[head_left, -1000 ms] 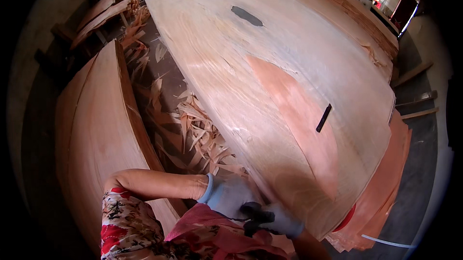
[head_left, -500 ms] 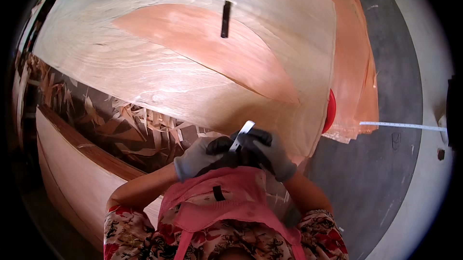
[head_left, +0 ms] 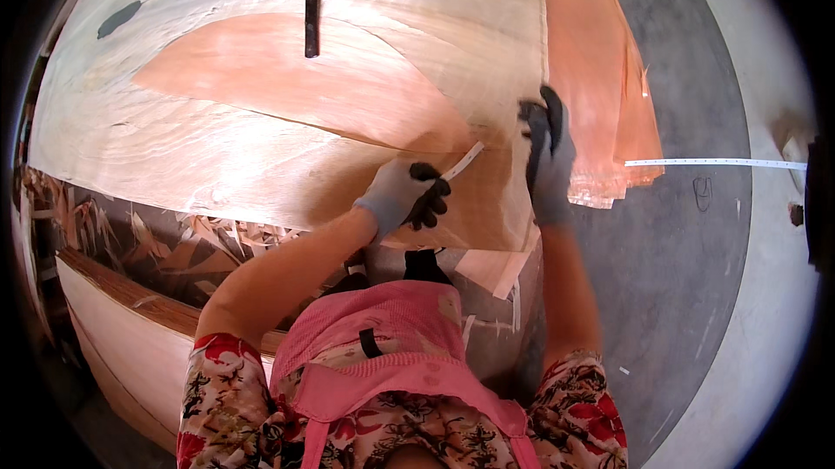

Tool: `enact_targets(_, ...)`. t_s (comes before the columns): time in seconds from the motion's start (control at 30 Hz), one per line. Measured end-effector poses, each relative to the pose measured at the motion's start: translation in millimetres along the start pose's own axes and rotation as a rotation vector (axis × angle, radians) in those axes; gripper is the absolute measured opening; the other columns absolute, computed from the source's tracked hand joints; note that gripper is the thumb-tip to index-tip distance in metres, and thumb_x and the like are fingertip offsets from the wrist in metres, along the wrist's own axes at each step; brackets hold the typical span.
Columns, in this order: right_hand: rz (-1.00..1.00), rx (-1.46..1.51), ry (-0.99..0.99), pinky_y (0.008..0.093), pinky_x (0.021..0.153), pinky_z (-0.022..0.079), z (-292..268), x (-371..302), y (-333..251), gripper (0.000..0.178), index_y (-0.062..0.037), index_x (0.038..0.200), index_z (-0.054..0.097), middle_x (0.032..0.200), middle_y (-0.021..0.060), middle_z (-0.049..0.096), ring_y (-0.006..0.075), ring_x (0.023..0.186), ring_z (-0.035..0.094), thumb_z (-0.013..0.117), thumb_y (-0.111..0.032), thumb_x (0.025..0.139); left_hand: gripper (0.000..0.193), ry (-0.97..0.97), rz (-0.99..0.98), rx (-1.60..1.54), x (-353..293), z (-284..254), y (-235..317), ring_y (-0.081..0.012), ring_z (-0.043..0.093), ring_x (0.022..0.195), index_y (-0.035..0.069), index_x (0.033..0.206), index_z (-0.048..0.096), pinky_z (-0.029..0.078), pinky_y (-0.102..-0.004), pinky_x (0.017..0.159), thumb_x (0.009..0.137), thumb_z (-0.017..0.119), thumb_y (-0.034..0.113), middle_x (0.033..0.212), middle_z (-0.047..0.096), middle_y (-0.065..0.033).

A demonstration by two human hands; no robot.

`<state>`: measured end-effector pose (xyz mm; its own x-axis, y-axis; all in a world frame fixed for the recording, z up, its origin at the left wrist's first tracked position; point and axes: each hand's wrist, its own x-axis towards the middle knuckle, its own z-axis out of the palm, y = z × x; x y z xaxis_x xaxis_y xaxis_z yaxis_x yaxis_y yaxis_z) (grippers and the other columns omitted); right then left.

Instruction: The person applies tape and patches to wood veneer sheets using a utility knife to trim edges and small paper strips for reinforcement.

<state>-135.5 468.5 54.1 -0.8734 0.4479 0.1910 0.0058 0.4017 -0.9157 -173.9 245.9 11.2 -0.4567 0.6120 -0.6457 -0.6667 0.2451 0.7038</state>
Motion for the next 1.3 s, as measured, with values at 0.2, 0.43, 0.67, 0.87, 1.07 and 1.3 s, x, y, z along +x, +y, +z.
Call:
enact_targets(0.2, -0.363, -0.386, -0.025, 0.0423, 0.106, 0.041, 61.6, 54.7, 34.3, 0.055, -0.0053, 0.147, 0.041, 0.137, 0.0219, 0.055, 0.0356, 0.128, 0.051, 0.057, -0.026, 0.099, 0.022, -0.032, -0.133, 0.057, 35.9, 18.4, 19.1, -0.0204, 0.064, 0.052, -0.001, 0.095, 0.067, 0.047, -0.0303, 0.043, 0.099, 0.057, 0.018, 0.075, 0.07, -0.013)
enact_targets(0.43, -0.553, -0.736, -0.172, 0.0497, 0.109, 0.033, 94.5, 41.7, 59.1, 0.06, -0.0078, 0.144, 0.046, 0.138, 0.0209, 0.054, 0.0393, 0.13, 0.046, 0.057, -0.042, 0.095, 0.016, 0.141, 0.335, 0.476, 32.9, 39.3, -34.4, -0.0201, 0.065, 0.054, 0.003, 0.1, 0.068, 0.048, -0.0307, 0.044, 0.096, 0.057, 0.014, 0.076, 0.071, -0.0103)
enact_targets(0.67, -0.381, -0.504, -0.082, 0.0443, 0.101, 0.042, 76.2, 59.2, 71.8, 0.049, -0.0058, 0.142, 0.049, 0.126, 0.0188, 0.063, 0.0336, 0.118, 0.057, 0.056, -0.028, 0.098, 0.028, 0.193, 0.076, -0.002, -45.8, -56.1, -9.9, -0.016, 0.067, 0.053, -0.002, 0.116, 0.063, 0.049, -0.0266, 0.041, 0.101, 0.045, 0.013, 0.084, 0.074, -0.0126)
enact_targets(0.87, -0.254, 0.198, -0.083, 0.0359, 0.086, 0.056, 170.3, 45.6, -4.3, 0.054, -0.0042, 0.147, 0.042, 0.125, 0.0188, 0.063, 0.025, 0.108, 0.064, 0.059, -0.002, 0.095, 0.024, 0.385, 0.093, -0.153, -57.8, -140.3, -22.6, -0.0175, 0.067, 0.056, -0.007, 0.103, 0.068, 0.052, -0.0289, 0.041, 0.094, 0.068, 0.015, 0.082, 0.072, -0.0138)
enact_targets(1.07, -0.815, -0.463, -0.292, 0.0446, 0.096, 0.042, 272.9, 23.7, -33.6, 0.068, -0.0071, 0.146, 0.042, 0.125, 0.018, 0.06, 0.0332, 0.116, 0.054, 0.064, -0.041, 0.091, 0.02, 0.467, 0.187, -0.115, -47.3, -125.8, -26.6, -0.0179, 0.067, 0.056, -0.005, 0.101, 0.071, 0.053, -0.0315, 0.044, 0.094, 0.067, 0.014, 0.075, 0.071, -0.0103)
enact_targets(1.3, -0.737, -0.562, -0.422, 0.0438, 0.098, 0.04, 286.3, 20.0, -24.7, 0.059, -0.0095, 0.144, 0.046, 0.125, 0.0182, 0.061, 0.0325, 0.121, 0.053, 0.058, -0.043, 0.096, 0.023, 0.445, 0.52, 0.404, -60.5, -54.8, -76.3, -0.0175, 0.066, 0.056, 0.001, 0.108, 0.067, 0.053, -0.0302, 0.05, 0.099, 0.058, 0.02, 0.082, 0.072, -0.0086)
